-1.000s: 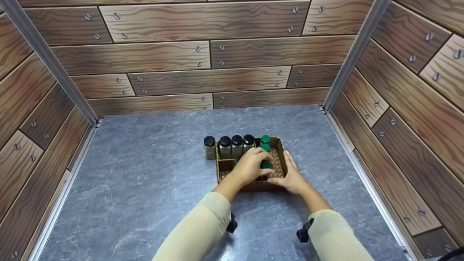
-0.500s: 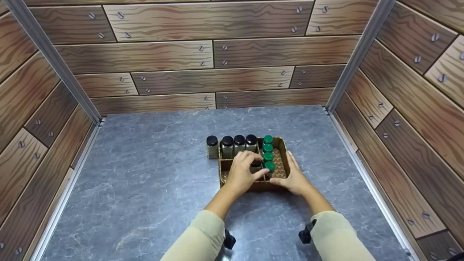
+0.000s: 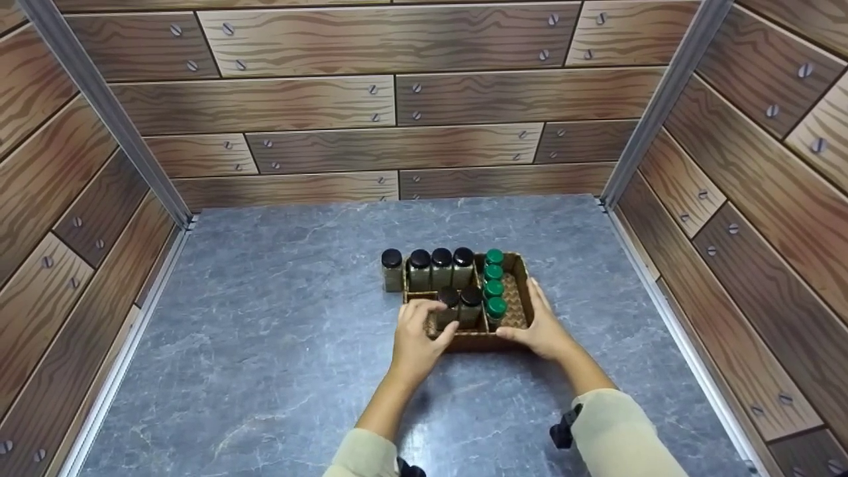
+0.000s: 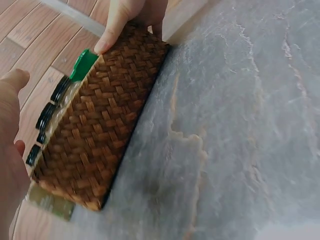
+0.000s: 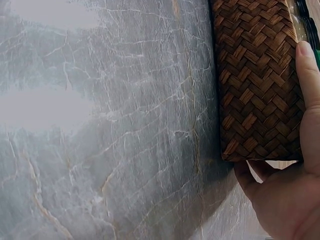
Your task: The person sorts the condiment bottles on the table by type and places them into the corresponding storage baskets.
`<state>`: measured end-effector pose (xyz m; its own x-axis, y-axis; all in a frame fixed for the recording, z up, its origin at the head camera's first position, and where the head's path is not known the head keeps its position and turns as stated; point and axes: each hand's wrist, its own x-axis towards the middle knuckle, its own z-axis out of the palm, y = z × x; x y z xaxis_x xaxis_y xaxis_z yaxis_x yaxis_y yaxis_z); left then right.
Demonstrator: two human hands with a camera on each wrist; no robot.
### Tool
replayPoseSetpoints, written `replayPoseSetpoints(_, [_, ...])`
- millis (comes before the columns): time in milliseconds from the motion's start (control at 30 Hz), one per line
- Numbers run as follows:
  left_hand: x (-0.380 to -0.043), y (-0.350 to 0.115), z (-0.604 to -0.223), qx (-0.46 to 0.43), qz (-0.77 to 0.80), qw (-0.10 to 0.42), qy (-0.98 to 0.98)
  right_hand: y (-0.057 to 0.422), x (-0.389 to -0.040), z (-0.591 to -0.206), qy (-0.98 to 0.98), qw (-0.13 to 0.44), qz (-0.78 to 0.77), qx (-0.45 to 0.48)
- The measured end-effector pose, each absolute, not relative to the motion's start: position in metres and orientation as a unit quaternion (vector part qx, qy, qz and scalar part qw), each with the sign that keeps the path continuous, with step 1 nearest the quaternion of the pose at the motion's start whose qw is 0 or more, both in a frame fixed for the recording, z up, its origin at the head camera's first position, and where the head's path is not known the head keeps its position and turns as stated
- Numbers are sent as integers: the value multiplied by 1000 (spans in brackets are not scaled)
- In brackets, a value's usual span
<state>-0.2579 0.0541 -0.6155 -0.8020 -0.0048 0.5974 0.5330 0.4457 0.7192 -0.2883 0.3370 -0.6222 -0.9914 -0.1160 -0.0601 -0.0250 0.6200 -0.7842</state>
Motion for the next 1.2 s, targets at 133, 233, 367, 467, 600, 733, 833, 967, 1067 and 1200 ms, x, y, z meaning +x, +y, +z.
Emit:
replayPoseSetpoints(133, [-252,45,-625,-142,-508,268,-806,336,-288,-621,897,51,-437,-42])
replayPoseSetpoints(233, [-248,39,-632,-130,-508,269,-808,336,-288,-620,896,51,-439,-42])
replayPoseSetpoints(367, [-244,30,-639,-113,-509,269,-810,336,-288,-621,896,51,-440,-41])
replayPoseSetpoints(467, [-241,23,-644,-98,-517,265,-808,336,-289,-623,896,51,-439,-39])
replayPoseSetpoints(600, [-241,15,-650,-93,-539,241,-801,337,-288,-624,895,49,-441,-38])
replayPoseSetpoints(733, [-243,7,-655,-91,-566,203,-794,336,-289,-624,898,52,-436,-36])
replayPoseSetpoints(833, [-245,1,-657,-75,-582,179,-790,336,-289,-624,901,56,-428,-34])
replayPoseSetpoints(967, [-249,-9,-660,-60,-588,150,-793,337,-289,-622,902,57,-427,-30])
replayPoseSetpoints(1067, [-254,-19,-661,-61,-579,132,-802,337,-288,-621,902,58,-426,-29])
replayPoseSetpoints(1200, [-262,-35,-663,-61,-557,114,-820,337,-287,-623,901,59,-429,-29])
